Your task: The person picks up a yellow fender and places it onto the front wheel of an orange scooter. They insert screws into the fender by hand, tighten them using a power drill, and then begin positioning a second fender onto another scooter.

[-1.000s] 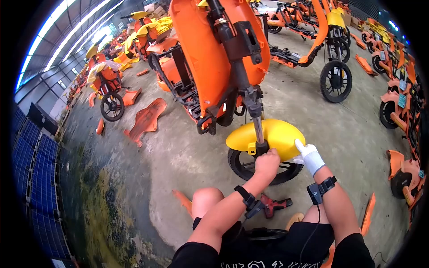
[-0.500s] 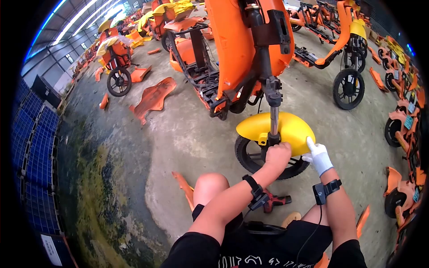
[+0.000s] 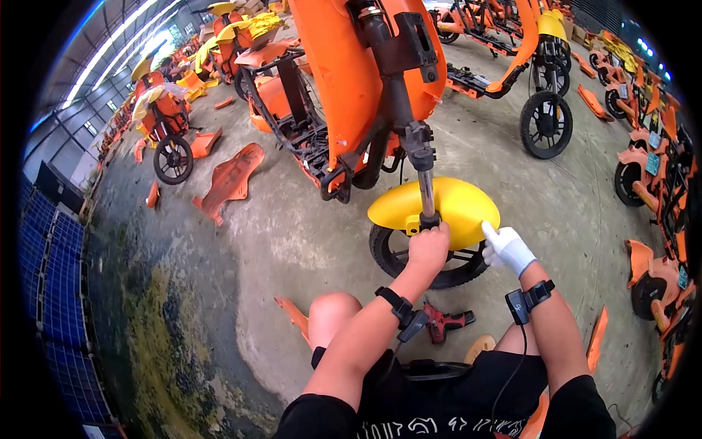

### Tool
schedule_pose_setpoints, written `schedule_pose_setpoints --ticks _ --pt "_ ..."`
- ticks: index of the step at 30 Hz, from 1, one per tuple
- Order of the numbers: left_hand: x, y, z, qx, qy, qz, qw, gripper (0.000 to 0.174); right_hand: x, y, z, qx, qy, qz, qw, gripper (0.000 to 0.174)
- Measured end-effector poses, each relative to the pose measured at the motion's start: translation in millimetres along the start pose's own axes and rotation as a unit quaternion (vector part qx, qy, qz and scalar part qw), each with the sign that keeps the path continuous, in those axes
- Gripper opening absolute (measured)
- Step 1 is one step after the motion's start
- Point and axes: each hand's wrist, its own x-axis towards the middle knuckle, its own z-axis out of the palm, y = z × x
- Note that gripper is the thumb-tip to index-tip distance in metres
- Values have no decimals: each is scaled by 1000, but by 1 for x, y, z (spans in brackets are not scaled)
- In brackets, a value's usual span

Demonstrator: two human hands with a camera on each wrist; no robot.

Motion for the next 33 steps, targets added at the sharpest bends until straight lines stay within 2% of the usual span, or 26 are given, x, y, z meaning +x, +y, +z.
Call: schedule_pose_setpoints --ticks 1,3,5,7,9,11,12,13,15,16,17,18,19,21,25,26,27,29,30,31,33 --pt "-1 -1 1 4 -5 2 1000 5 -8 -2 1 -3 -1 0 1000 71" --pt "2 0 1 6 -7 6 1000 5 -26 -6 8 -170 -125 -1 977 70" --pt "2 -2 0 14 -15 10 1000 10 -22 7 29 -235 -214 3 948 68" --pt "-1 -2 -1 -10 -20 7 1000 15 -3 34 62 -370 -298 -11 880 63" --pt "2 -7 -13 -30 -26 10 999 20 14 93 103 -534 -181 -172 807 58" --pt "6 -8 -54 -155 -77 -114 978 33 14 123 138 -642 -178 -139 733 67" --pt "8 -14 -73 -188 -27 -135 972 42 18 148 151 -669 -174 -177 700 76" --pt "10 -21 -90 -217 4 -175 960 42 22 175 159 -661 -192 -217 692 85" --pt "7 -53 -102 -283 76 -218 931 39 25 204 174 -659 -187 -267 677 73" --pt "5 -68 -113 -335 84 -251 904 41 29 217 181 -661 -196 -269 672 73" --pt "3 -77 -123 -332 87 -264 901 41 32 228 186 -644 -151 -259 704 64" --pt "1 -85 -134 -356 85 -310 877 41 36 238 189 -624 -106 -249 733 56" --pt "-2 -91 -145 -378 87 -355 851 42 36 239 191 -628 -88 -263 727 49" --pt "-11 -92 -155 -391 116 -377 831 43 36 248 199 -632 -49 -260 728 50" --pt "-23 -91 -152 -443 90 -389 803 37 30 240 198 -609 -108 -224 754 56" --pt "-24 -86 -149 -468 80 -394 787 36 21 218 193 -582 -148 -205 773 65" --pt "-24 -82 -146 -495 68 -398 769 36 14 197 188 -581 -144 -200 776 65" --pt "-23 -72 -139 -510 59 -389 765 33 -2 156 175 -583 -255 -247 730 74" --pt "-23 -67 -136 -503 68 -365 780 31 -15 132 167 -564 -272 -278 728 81" --pt "-23 -63 -134 -496 78 -340 795 30 -33 103 156 -565 -266 -274 731 81" --pt "-19 -56 -128 -512 86 -330 788 29 -76 48 133 -495 -276 -291 770 87"
